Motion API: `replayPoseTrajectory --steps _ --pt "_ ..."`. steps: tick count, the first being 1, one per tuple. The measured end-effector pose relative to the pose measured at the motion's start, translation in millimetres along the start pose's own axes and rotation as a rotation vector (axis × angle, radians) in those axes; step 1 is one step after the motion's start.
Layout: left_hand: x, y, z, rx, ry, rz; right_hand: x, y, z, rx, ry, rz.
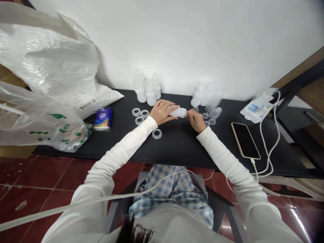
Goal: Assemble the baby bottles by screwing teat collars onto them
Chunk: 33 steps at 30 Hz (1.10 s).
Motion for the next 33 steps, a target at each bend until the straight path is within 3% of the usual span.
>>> replayPoseTrajectory --steps 3,6,17,27,33 --pt "1.1 1.2 4.7 -0.08 0.091 0.049 -1.1 4.0 3.5 0.06 0.091 -0.073" --pt "3.2 2.7 3.7 -0.124 0.148 0.071 -1.8 5.8 5.5 0.174 0.089 -0.107" --pt "5.0 3.3 -6.5 -0.109 0.116 0.035 0.8 7.8 -6.0 0.238 -0.201 -0.071" --pt "5.5 7.5 0.6 -0.048 0.139 0.003 1.0 9.9 -0.3 0.32 -0.074 -0.118" --pt "6.8 11.1 -7.8 -0.1 0.065 -0.016 1.5 10.1 -6.6 0.332 -0.132 -0.083"
Point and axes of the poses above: each hand's wrist, its own x-axis away from the middle knuckle, its own y-axis out of the palm, z = x × y, the point moved 7 cm from there along -x, towards the middle knuckle, and after that the axes turned 6 degrees about y, right-handed, at the moved point
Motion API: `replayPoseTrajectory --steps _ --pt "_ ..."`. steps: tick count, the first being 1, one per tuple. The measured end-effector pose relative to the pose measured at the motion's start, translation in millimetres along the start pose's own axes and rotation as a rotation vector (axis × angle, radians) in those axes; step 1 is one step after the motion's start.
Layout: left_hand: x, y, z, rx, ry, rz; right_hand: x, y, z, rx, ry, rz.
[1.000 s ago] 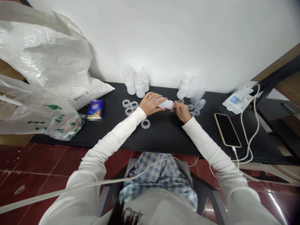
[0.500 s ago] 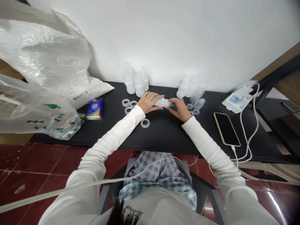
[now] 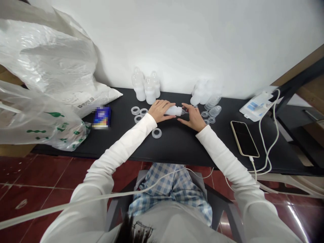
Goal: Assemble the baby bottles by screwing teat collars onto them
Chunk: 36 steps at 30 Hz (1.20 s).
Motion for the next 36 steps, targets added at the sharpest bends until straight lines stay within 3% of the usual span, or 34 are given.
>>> replayPoseTrajectory --steps 5,11,21,25,27,31,36 --pt "1.3 2.5 0.8 0.014 0.053 -0.017 0.5 -1.0 -7.7 0.022 -0.078 -0.041" --pt "0.0 -3.6 7.9 0.03 0.092 0.017 0.9 -0.9 -3.4 0.015 -0.03 -0.006" --pt "0.4 -2.2 9.0 0.025 0.038 0.014 0.8 0.0 -1.0 -0.119 0.08 0.013" --pt "0.8 -4.2 5.2 0.032 -0.006 0.027 -2.3 -15.4 -3.5 -0.052 0.035 0.023" --pt "1.2 -6.4 2.7 0.034 -0.023 0.044 -4.4 -34.9 5.6 0.019 0.07 0.131" --pt "1.7 -10.3 -1.2 0.024 -0.047 0.082 0.9 -73.6 50.8 0.171 0.348 0.43" --pt "2.2 -10.9 -0.5 0.004 -0.039 0.11 11.7 -76.4 96.1 0.236 0.472 0.537"
Point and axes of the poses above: each hand's wrist, its own x-axis away from the middle knuckle, its own y-axis out of the palm, z = x × y, the point moved 7 cm from there along -x, towards the middle knuckle, and after that the axes turned 6 degrees about y, right-handed, at the moved point
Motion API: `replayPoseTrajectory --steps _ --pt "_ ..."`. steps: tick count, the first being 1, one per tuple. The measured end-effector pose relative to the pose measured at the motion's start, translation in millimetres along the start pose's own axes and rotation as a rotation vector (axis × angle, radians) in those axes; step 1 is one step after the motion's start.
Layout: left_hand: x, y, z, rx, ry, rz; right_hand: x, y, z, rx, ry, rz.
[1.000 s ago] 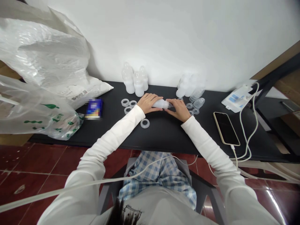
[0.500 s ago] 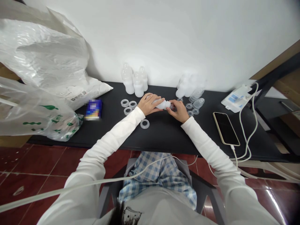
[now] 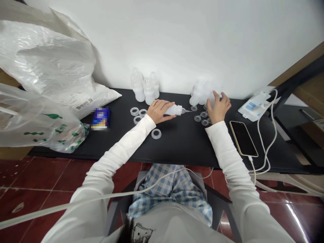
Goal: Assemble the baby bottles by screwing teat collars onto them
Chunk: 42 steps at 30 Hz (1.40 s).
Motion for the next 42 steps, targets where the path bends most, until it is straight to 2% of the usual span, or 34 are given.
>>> replayPoseTrajectory --steps 3,5,11,14,18,24,27,32,35,42 --pt "0.4 -0.5 0.1 -0.019 0.001 0.004 -0.5 7.1 9.4 -0.001 0.001 -0.043" --pt "0.4 -1.5 -0.1 -0.027 -0.002 0.006 -1.8 3.1 7.4 0.0 -0.019 -0.031" --pt "0.0 -3.7 -3.9 -0.022 -0.058 0.028 0.4 -39.5 -17.5 -0.122 -0.033 0.233" --pt "0.4 -5.3 -4.6 -0.035 -0.067 0.063 11.2 -44.1 -33.5 -0.255 -0.074 0.246" --pt "1.3 -6.9 -2.1 -0.055 -0.05 0.082 31.9 -26.6 -51.9 -0.314 -0.158 0.177" --pt "-0.3 -5.9 1.3 -0.017 -0.042 0.053 53.9 17.3 -69.2 -0.41 -0.201 -0.103" --pt "-2.3 -6.0 2.2 -0.015 -0.018 0.045 60.9 31.7 -74.0 -0.514 -0.222 -0.182" --pt "-7.7 -4.5 9.9 0.157 -0.016 -0.085 71.4 42.5 -78.6 -0.52 -0.335 -0.279" --pt "-14.5 -3.7 15.4 0.396 -0.164 -0.186 76.4 38.4 -77.1 -0.486 -0.378 -0.265" --pt "-23.7 14.9 18.9 0.86 -0.526 -0.485 79.2 21.7 -75.8 -0.495 -0.322 -0.058"
Point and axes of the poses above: each hand's wrist, its own x-axis away from the middle knuckle, its own y-axis out of the palm, z = x × y, the point moved 7 cm from there along -x, towards the middle knuckle, and after that the axes turned 6 degrees about y, right-handed, at the moved point
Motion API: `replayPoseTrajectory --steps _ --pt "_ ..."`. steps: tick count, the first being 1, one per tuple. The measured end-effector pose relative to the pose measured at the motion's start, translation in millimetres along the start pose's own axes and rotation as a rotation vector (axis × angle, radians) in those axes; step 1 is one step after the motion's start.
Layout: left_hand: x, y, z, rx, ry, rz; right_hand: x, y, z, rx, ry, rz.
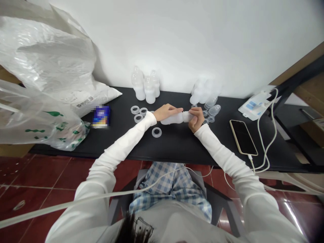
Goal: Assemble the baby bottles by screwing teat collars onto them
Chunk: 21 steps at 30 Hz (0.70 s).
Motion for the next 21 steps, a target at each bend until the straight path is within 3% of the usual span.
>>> replayPoseTrajectory --steps 4,6,9,12,15,17,21 --pt "-7.5 11.7 -4.4 0.224 -0.018 -0.185 -3.7 -1.1 -7.4 0.019 0.084 0.058" --pt "-9.7 12.4 -4.7 0.191 -0.042 -0.179 -6.1 -4.2 -11.0 -0.008 0.134 0.121" --pt "-7.6 8.0 -3.2 0.076 -0.191 -0.038 -9.1 -8.4 -14.1 -0.093 0.199 0.212" --pt "1.7 -2.7 8.0 -0.187 -0.341 0.206 -12.5 -10.1 -15.3 -0.16 0.239 0.269" --pt "10.6 -9.5 28.6 -0.516 -0.329 0.427 -17.4 -9.6 -14.7 -0.173 0.302 0.27" --pt "13.9 -6.7 34.2 -0.644 -0.279 0.467 -20.9 -7.6 -15.0 -0.15 0.353 0.229" --pt "19.6 -2.3 27.7 -0.746 -0.116 0.404 -23.1 0.0 -20.6 -0.155 0.388 0.094"
Point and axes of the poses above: each hand's wrist, its own x-axis away from the middle knuckle, its own y-axis out of the palm, z = x × y, the point moved 7 cm from there along -x, towards the middle knuckle, and after that the axes turned 6 degrees about y, right-handed, at the moved point
